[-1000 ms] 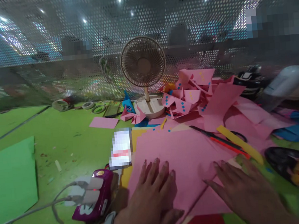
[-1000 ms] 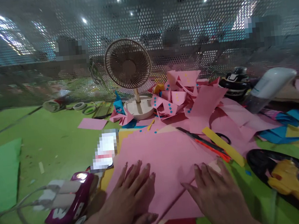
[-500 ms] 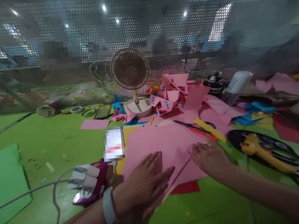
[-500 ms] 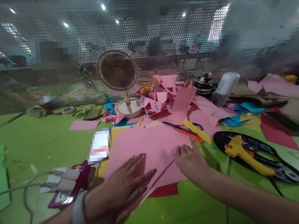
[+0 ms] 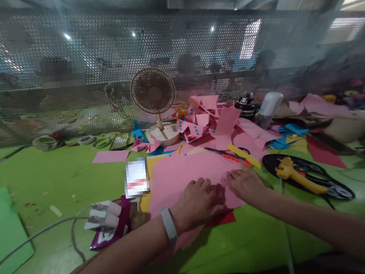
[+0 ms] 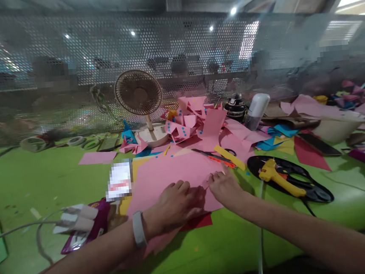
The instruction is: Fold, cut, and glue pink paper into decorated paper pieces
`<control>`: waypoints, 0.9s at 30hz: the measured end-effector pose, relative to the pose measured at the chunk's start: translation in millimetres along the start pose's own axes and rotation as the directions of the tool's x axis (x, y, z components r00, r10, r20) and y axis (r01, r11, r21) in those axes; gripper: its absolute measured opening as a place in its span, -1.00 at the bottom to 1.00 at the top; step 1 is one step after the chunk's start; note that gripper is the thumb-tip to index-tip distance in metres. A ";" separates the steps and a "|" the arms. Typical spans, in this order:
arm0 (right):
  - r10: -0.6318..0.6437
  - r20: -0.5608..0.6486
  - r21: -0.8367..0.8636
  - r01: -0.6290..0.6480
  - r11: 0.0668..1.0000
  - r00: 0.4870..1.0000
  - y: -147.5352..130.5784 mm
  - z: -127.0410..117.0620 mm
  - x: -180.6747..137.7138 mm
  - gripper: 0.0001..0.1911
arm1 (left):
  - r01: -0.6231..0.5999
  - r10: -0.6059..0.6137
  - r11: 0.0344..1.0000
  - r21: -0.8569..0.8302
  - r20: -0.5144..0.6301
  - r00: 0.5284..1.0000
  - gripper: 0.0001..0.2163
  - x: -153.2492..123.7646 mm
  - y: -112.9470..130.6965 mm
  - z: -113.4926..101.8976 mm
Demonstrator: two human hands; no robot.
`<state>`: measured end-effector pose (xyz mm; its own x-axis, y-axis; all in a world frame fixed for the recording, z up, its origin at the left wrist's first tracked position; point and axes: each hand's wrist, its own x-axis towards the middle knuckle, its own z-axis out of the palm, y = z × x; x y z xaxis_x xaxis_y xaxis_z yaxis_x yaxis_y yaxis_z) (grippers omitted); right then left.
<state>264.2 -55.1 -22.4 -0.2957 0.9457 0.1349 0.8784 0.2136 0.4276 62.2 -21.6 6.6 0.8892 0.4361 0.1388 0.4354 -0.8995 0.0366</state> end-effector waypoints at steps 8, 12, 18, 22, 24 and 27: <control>-0.010 0.013 -0.014 0.011 1.000 1.000 0.3 9.7 1.1 -0.72 | -0.060 0.057 0.996 -0.060 -0.050 0.997 -0.47 -0.1 -3.3 4.3; -0.018 0.021 -0.005 0.018 1.000 1.000 0.4 11.7 0.6 -0.70 | -0.149 0.149 0.978 -0.144 -0.014 0.989 -0.41 -14.9 -8.0 5.6; 0.042 -0.009 0.048 -0.042 0.998 0.999 7.5 8.9 1.8 -0.74 | -0.150 0.174 0.969 -0.196 0.113 0.978 -0.36 -48.9 -9.3 -2.4; 0.102 -0.010 0.081 -0.101 0.992 0.995 13.3 7.6 4.2 -0.77 | -0.115 0.160 0.969 -0.220 0.198 0.967 -0.31 -72.6 -7.9 -10.5; 0.134 -0.005 0.091 -0.133 0.987 0.991 15.2 8.4 5.4 -0.79 | -0.095 0.142 0.968 -0.233 0.197 0.970 -0.30 -84.3 -8.8 -11.5; 0.164 -0.002 0.085 -0.164 0.983 0.986 19.1 11.3 7.2 -0.80 | -0.072 0.127 0.963 -0.259 0.204 0.971 -0.30 -101.0 -11.6 -9.9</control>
<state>283.1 -41.4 -23.4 -0.1480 0.9675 0.2052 0.9437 0.0761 0.3218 -34.1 -55.5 2.0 0.9472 0.3145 -0.0624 0.3190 -0.9049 0.2819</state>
